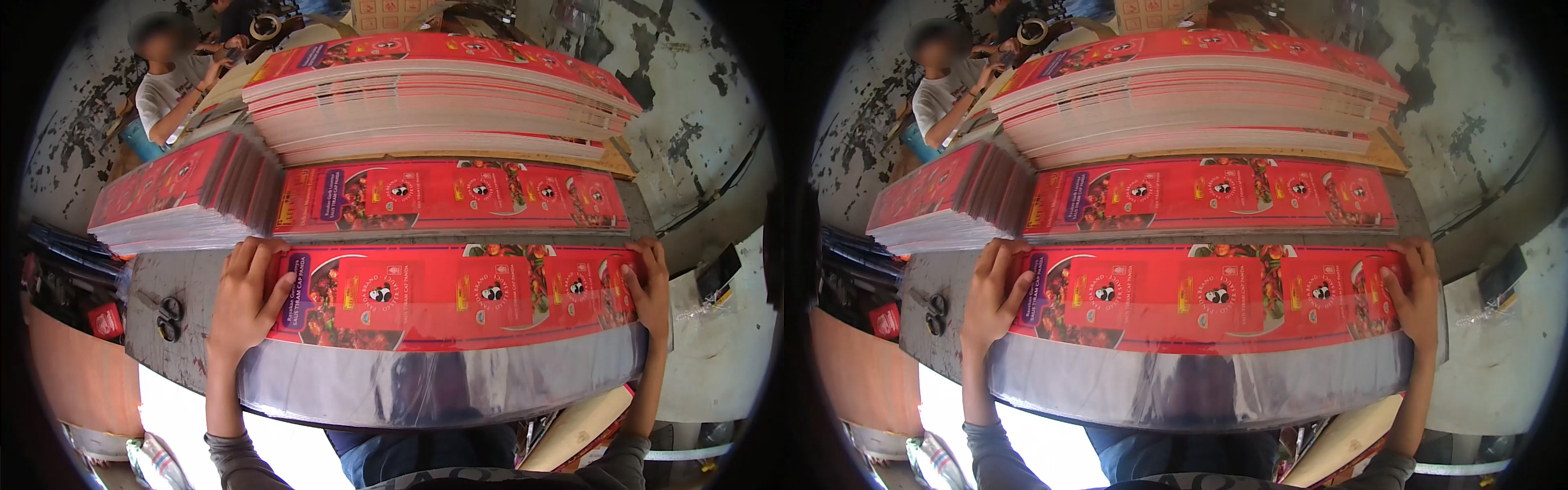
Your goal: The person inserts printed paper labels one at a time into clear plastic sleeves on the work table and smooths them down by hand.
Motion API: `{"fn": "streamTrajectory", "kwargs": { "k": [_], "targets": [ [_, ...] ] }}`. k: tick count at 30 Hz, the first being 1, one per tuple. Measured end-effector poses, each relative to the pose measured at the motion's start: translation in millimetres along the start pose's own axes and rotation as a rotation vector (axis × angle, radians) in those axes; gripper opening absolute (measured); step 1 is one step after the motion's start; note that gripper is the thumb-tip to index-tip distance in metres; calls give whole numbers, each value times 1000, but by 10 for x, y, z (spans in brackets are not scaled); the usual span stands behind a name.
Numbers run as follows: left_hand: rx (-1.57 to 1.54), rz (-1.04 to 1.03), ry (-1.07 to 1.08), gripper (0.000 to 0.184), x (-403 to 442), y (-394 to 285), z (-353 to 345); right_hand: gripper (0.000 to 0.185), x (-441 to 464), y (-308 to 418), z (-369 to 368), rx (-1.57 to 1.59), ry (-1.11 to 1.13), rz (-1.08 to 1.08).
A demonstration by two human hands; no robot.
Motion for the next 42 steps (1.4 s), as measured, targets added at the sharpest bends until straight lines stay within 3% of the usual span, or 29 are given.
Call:
{"fn": "streamTrajectory", "kwargs": {
  "k": [42],
  "targets": [
    [-73, 15, -5, 27, -2, -1, -14, 28, -3, -13, -21, -12, -18, 25]
  ]
}}
Point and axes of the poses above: each hand's wrist, its own x-axis towards the middle knuckle, its own z-axis out of the back of the hand, y = z × x, the point moved 2 cm from there along x, towards the middle knuckle, and after that the axes turned 4 degrees about y, right-handed, at the moved point
